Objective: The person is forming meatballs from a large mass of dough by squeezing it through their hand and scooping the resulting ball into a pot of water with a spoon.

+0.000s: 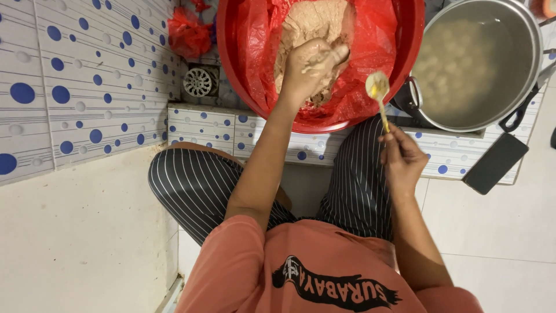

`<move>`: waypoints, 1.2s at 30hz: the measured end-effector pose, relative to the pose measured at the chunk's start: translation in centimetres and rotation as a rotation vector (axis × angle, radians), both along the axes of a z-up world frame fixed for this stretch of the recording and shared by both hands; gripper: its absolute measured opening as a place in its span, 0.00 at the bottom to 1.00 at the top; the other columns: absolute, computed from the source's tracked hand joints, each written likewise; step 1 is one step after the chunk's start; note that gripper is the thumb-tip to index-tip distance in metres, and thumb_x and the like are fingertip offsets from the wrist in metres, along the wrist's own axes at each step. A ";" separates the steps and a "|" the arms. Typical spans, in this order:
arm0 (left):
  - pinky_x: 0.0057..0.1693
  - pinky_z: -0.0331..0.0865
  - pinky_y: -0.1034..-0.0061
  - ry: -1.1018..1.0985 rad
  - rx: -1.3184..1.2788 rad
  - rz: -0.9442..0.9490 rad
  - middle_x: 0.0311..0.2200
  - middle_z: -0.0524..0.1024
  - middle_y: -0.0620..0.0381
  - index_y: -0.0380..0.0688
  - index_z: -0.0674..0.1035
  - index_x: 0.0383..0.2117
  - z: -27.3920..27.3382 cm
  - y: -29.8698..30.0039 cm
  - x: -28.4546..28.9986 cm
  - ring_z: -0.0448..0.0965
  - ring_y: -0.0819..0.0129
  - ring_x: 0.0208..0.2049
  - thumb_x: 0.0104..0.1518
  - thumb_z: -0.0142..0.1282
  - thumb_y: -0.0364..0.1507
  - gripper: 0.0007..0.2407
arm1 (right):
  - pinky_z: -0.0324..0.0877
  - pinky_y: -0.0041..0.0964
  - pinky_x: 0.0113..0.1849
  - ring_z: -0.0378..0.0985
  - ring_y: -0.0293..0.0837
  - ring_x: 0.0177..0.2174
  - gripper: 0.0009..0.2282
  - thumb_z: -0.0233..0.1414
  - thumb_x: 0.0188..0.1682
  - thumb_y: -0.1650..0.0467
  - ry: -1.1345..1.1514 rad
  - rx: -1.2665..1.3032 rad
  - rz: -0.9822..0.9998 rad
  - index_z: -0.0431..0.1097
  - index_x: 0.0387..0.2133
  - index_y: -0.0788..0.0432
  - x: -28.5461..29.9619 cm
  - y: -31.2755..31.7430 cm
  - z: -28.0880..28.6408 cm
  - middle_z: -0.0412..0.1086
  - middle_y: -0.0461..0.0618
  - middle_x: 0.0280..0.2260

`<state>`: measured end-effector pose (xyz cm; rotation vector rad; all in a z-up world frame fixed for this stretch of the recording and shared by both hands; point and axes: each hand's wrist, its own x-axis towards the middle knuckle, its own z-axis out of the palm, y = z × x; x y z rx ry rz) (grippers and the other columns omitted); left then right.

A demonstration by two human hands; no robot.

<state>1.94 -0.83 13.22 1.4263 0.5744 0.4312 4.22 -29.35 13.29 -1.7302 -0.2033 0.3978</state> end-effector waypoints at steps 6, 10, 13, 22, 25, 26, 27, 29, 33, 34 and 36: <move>0.49 0.82 0.77 0.004 0.083 0.019 0.36 0.85 0.59 0.48 0.81 0.36 -2.3 -0.5 0.9 0.86 0.71 0.39 0.43 0.75 0.22 0.16 | 0.72 0.40 0.39 0.76 0.47 0.32 0.12 0.54 0.59 0.86 -0.844 -0.199 0.307 0.75 0.53 0.70 2.9 4.3 7.0 0.76 0.61 0.35; 0.41 0.81 0.80 -0.001 0.088 0.000 0.30 0.85 0.59 0.49 0.82 0.30 -2.4 -0.5 1.0 0.86 0.72 0.33 0.45 0.72 0.20 0.11 | 0.72 0.43 0.39 0.75 0.53 0.32 0.12 0.53 0.59 0.86 -1.058 -0.303 0.380 0.75 0.53 0.68 3.6 7.0 8.4 0.72 0.62 0.39; 0.40 0.77 0.76 0.183 0.006 0.021 0.29 0.81 0.60 0.47 0.82 0.31 -2.9 -0.3 1.4 0.80 0.71 0.31 0.45 0.73 0.25 0.10 | 0.76 0.44 0.35 0.75 0.52 0.35 0.14 0.51 0.58 0.83 -1.160 -0.449 0.429 0.73 0.55 0.65 4.0 8.4 8.1 0.70 0.55 0.38; 0.32 0.82 0.79 0.137 -0.106 0.009 0.34 0.85 0.57 0.51 0.85 0.28 -4.2 0.3 1.8 0.83 0.75 0.28 0.53 0.63 0.17 0.08 | 0.73 0.45 0.27 0.74 0.51 0.27 0.18 0.51 0.53 0.84 -0.974 -0.449 0.532 0.74 0.56 0.65 3.9 9.8 4.4 0.71 0.55 0.36; 0.34 0.78 0.83 0.555 -0.021 -0.032 0.29 0.82 0.60 0.46 0.85 0.31 -4.1 0.5 1.8 0.80 0.74 0.30 0.57 0.61 0.24 0.02 | 0.67 0.38 0.33 0.72 0.46 0.27 0.11 0.51 0.54 0.83 -0.528 -0.268 0.520 0.77 0.47 0.70 4.8 10.1 3.1 0.72 0.56 0.30; 0.31 0.78 0.85 0.607 0.098 -0.054 0.28 0.83 0.62 0.51 0.85 0.31 -4.7 0.6 1.7 0.81 0.75 0.28 0.56 0.63 0.24 0.03 | 0.67 0.31 0.32 0.72 0.38 0.26 0.09 0.54 0.54 0.78 -0.244 -0.304 0.490 0.79 0.44 0.63 5.1 10.0 3.0 0.75 0.50 0.29; 0.29 0.78 0.86 0.656 0.218 -0.075 0.27 0.83 0.64 0.56 0.85 0.30 -5.2 0.7 1.6 0.81 0.75 0.26 0.56 0.65 0.24 0.06 | 0.66 0.25 0.31 0.72 0.31 0.24 0.07 0.56 0.55 0.74 0.041 -0.333 0.458 0.80 0.42 0.56 5.5 10.0 3.0 0.78 0.44 0.28; 0.32 0.73 0.65 0.584 0.580 -0.056 0.30 0.78 0.50 0.49 0.83 0.27 -11.6 1.6 1.2 0.76 0.55 0.30 0.52 0.56 0.25 0.03 | 0.54 0.24 0.23 0.61 0.29 0.18 0.07 0.56 0.54 0.74 0.237 -0.202 0.374 0.78 0.43 0.62 5.5 8.9 2.9 0.74 0.47 0.25; 0.46 0.74 0.56 0.684 1.036 -0.326 0.40 0.75 0.47 0.48 0.78 0.39 -14.8 2.7 1.1 0.76 0.46 0.44 0.43 0.64 0.23 0.15 | 0.45 0.23 0.16 0.52 0.29 0.12 0.09 0.57 0.52 0.74 0.348 -0.054 0.240 0.77 0.44 0.63 7.2 4.3 3.9 0.73 0.47 0.24; 0.46 0.74 0.56 0.671 1.038 -0.342 0.40 0.75 0.47 0.48 0.78 0.39 -15.9 2.7 1.7 0.76 0.46 0.44 0.43 0.64 0.23 0.15 | 0.45 0.23 0.16 0.52 0.29 0.12 0.09 0.57 0.52 0.74 0.346 -0.058 0.221 0.77 0.44 0.63 8.0 2.8 3.2 0.73 0.47 0.24; 0.38 0.75 0.38 0.849 1.045 -0.490 0.40 0.74 0.37 0.38 0.82 0.41 -17.9 2.7 2.9 0.74 0.32 0.45 0.39 0.72 0.24 0.19 | 0.53 0.23 0.14 0.61 0.28 0.12 0.09 0.54 0.53 0.79 0.095 -0.095 0.062 0.75 0.45 0.71 9.5 -0.1 2.0 0.71 0.56 0.23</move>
